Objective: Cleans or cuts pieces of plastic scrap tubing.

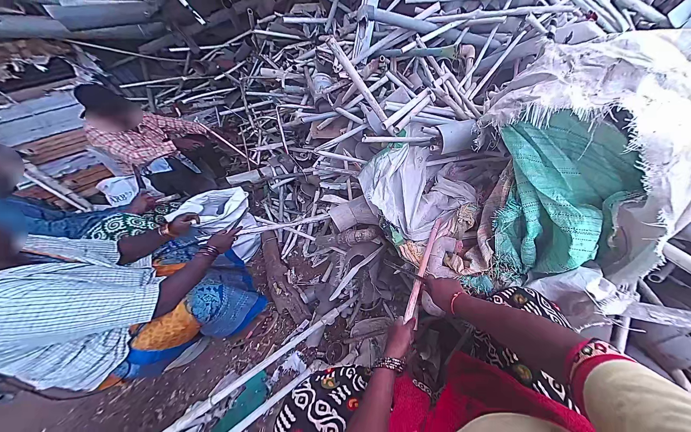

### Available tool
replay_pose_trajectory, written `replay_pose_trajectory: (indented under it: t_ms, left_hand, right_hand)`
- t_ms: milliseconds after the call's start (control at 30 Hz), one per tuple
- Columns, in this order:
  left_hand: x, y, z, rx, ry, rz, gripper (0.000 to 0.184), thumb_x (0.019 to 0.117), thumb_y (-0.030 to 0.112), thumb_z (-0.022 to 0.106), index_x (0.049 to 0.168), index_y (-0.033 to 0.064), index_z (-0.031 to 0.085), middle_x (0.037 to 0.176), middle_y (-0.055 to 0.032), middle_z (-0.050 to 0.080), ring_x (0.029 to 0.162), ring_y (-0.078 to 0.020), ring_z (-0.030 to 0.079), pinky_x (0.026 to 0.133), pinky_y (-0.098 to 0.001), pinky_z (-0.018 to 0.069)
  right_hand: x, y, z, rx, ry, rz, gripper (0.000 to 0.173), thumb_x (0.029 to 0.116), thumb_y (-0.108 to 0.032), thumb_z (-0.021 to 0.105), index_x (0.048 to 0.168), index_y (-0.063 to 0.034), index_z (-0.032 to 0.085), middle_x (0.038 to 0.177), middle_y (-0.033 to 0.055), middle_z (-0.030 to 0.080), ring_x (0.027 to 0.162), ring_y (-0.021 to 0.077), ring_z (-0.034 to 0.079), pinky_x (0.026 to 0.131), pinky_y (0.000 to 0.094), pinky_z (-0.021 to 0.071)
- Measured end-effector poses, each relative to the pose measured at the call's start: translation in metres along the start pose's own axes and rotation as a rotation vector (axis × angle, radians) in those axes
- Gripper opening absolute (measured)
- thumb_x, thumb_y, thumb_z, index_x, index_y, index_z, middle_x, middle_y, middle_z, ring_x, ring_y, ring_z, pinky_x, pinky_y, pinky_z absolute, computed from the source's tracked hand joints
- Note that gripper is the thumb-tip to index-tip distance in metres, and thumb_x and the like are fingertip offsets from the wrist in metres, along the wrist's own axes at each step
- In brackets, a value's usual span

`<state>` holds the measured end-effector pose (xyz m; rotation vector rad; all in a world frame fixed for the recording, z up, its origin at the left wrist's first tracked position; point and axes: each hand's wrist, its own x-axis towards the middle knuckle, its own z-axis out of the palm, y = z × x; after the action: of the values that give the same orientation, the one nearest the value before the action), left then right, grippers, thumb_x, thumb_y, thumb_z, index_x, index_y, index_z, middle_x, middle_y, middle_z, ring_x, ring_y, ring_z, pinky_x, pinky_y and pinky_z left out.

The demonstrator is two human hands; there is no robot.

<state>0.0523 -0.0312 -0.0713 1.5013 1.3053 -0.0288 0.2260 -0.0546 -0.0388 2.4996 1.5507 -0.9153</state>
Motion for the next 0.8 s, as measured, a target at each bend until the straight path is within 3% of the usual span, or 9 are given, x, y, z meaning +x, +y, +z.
replay_pose_trajectory:
  t_ms: [33,100,267,367,467,600,700,800]
  left_hand:
    - [0.002,0.001,0.000,-0.035,0.002,-0.004,0.036,0.1099,0.028,0.053,0.123,-0.0048,0.058,0.086,-0.0098,0.052,0.068,-0.0170,0.045,0.065,-0.0345,0.0429]
    - [0.004,0.000,0.000,-0.038,-0.004,-0.009,0.037,0.1102,0.028,0.053,0.123,-0.0060,0.059,0.088,-0.0117,0.053,0.070,-0.0186,0.046,0.068,-0.0364,0.0439]
    - [0.005,0.003,0.002,0.030,0.010,0.017,0.041,0.1109,0.029,0.051,0.128,-0.0075,0.057,0.098,-0.0193,0.059,0.081,-0.0256,0.053,0.078,-0.0433,0.0472]
    - [0.001,0.000,-0.003,0.025,0.014,0.003,0.041,0.1107,0.028,0.052,0.130,-0.0075,0.057,0.099,-0.0186,0.060,0.080,-0.0242,0.053,0.078,-0.0415,0.0468]
    - [0.007,-0.004,0.001,0.010,-0.006,-0.005,0.039,0.1111,0.029,0.051,0.126,-0.0064,0.057,0.092,-0.0146,0.056,0.074,-0.0213,0.050,0.073,-0.0387,0.0458]
    - [0.001,0.004,-0.002,-0.110,-0.006,-0.034,0.033,0.1109,0.027,0.051,0.121,-0.0043,0.058,0.081,-0.0056,0.046,0.062,-0.0129,0.040,0.058,-0.0289,0.0386]
    - [-0.003,0.001,-0.005,-0.193,-0.015,-0.092,0.030,0.1106,0.027,0.052,0.117,-0.0012,0.057,0.074,-0.0012,0.041,0.054,-0.0097,0.035,0.050,-0.0250,0.0326]
    - [-0.002,-0.001,-0.002,-0.194,-0.038,-0.084,0.032,0.1111,0.028,0.051,0.121,-0.0015,0.057,0.076,-0.0024,0.042,0.057,-0.0110,0.036,0.053,-0.0266,0.0340]
  right_hand:
    - [-0.010,-0.004,0.003,-0.039,-0.024,-0.069,0.049,0.1136,-0.037,0.033,0.143,-0.0012,0.046,0.126,0.0287,0.066,0.120,0.0477,0.064,0.096,0.0642,0.0506]
    - [-0.018,-0.004,0.009,-0.085,-0.032,-0.142,0.050,0.1138,-0.041,0.032,0.140,-0.0010,0.048,0.122,0.0287,0.067,0.117,0.0480,0.066,0.093,0.0641,0.0515]
    - [0.021,0.011,-0.008,0.058,0.044,0.092,0.050,0.1132,-0.040,0.032,0.142,-0.0030,0.048,0.129,0.0257,0.066,0.124,0.0436,0.064,0.098,0.0619,0.0511]
    - [-0.005,-0.003,0.009,0.006,-0.027,-0.046,0.052,0.1137,-0.042,0.031,0.143,-0.0014,0.047,0.127,0.0282,0.065,0.121,0.0466,0.064,0.096,0.0635,0.0509]
    - [-0.010,0.003,0.017,-0.061,-0.030,-0.101,0.054,0.1136,-0.043,0.030,0.140,-0.0006,0.048,0.122,0.0291,0.066,0.117,0.0478,0.065,0.093,0.0639,0.0517]
    - [0.021,0.014,0.002,0.073,0.040,0.098,0.051,0.1136,-0.041,0.030,0.143,-0.0034,0.047,0.128,0.0264,0.066,0.123,0.0445,0.064,0.097,0.0622,0.0514]
    - [0.000,0.004,0.011,0.007,-0.001,-0.001,0.052,0.1139,-0.042,0.030,0.140,-0.0007,0.047,0.124,0.0288,0.066,0.120,0.0469,0.065,0.096,0.0626,0.0514]
    - [-0.003,0.012,0.010,-0.076,-0.004,-0.072,0.054,0.1133,-0.045,0.031,0.138,0.0000,0.049,0.120,0.0300,0.067,0.116,0.0492,0.065,0.092,0.0648,0.0516]
